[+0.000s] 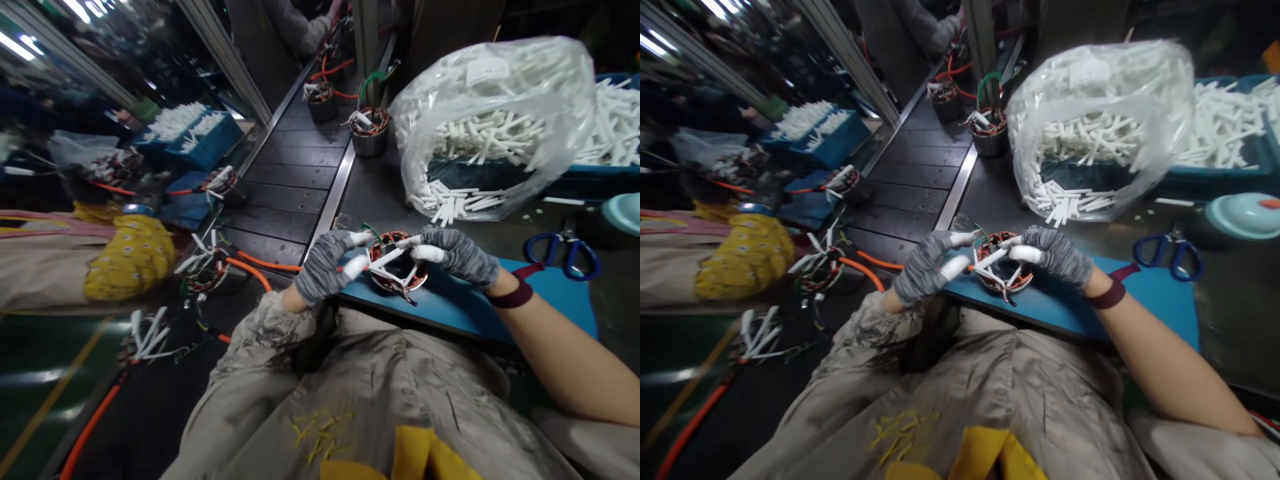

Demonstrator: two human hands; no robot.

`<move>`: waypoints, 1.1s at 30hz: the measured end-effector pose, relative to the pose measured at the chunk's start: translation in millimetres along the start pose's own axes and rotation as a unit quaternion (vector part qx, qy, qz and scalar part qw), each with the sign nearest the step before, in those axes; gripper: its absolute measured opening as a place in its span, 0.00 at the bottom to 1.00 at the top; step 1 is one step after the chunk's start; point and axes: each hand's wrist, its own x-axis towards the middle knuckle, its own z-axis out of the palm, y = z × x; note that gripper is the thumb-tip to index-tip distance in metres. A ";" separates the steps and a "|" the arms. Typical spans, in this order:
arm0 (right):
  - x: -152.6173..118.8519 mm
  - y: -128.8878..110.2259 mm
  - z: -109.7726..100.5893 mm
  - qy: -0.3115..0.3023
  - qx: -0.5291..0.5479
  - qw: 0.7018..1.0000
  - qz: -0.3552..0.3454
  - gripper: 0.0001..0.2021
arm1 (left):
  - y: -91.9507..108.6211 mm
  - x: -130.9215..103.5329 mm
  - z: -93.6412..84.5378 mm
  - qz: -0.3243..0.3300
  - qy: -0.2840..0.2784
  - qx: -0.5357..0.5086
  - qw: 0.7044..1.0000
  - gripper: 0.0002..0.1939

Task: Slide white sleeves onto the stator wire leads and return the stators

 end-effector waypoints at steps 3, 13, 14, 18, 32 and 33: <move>-4.0 0.5 -1.7 0.008 0.041 0.999 0.035 0.24 | 20.8 25.0 29.2 0.027 -0.033 0.025 0.999 0.26; -29.6 -2.4 -22.6 -0.091 0.054 0.993 0.056 0.27 | 34.6 18.7 55.2 0.017 -0.073 0.025 0.997 0.21; -28.4 -6.3 -21.0 -0.092 0.050 0.993 0.054 0.27 | 34.2 16.0 57.6 0.025 -0.062 0.024 0.997 0.21; -22.3 -21.3 -1.9 -0.070 0.052 0.992 0.088 0.28 | 31.9 12.2 63.2 0.052 -0.033 0.019 0.998 0.23; -18.5 -26.4 -3.9 -0.132 0.086 0.985 0.073 0.20 | 28.5 19.6 41.8 0.051 -0.064 -0.100 0.992 0.18; -19.3 -25.7 -2.2 -0.127 0.093 0.985 0.077 0.20 | 28.4 20.1 40.2 0.054 -0.066 -0.117 0.989 0.17</move>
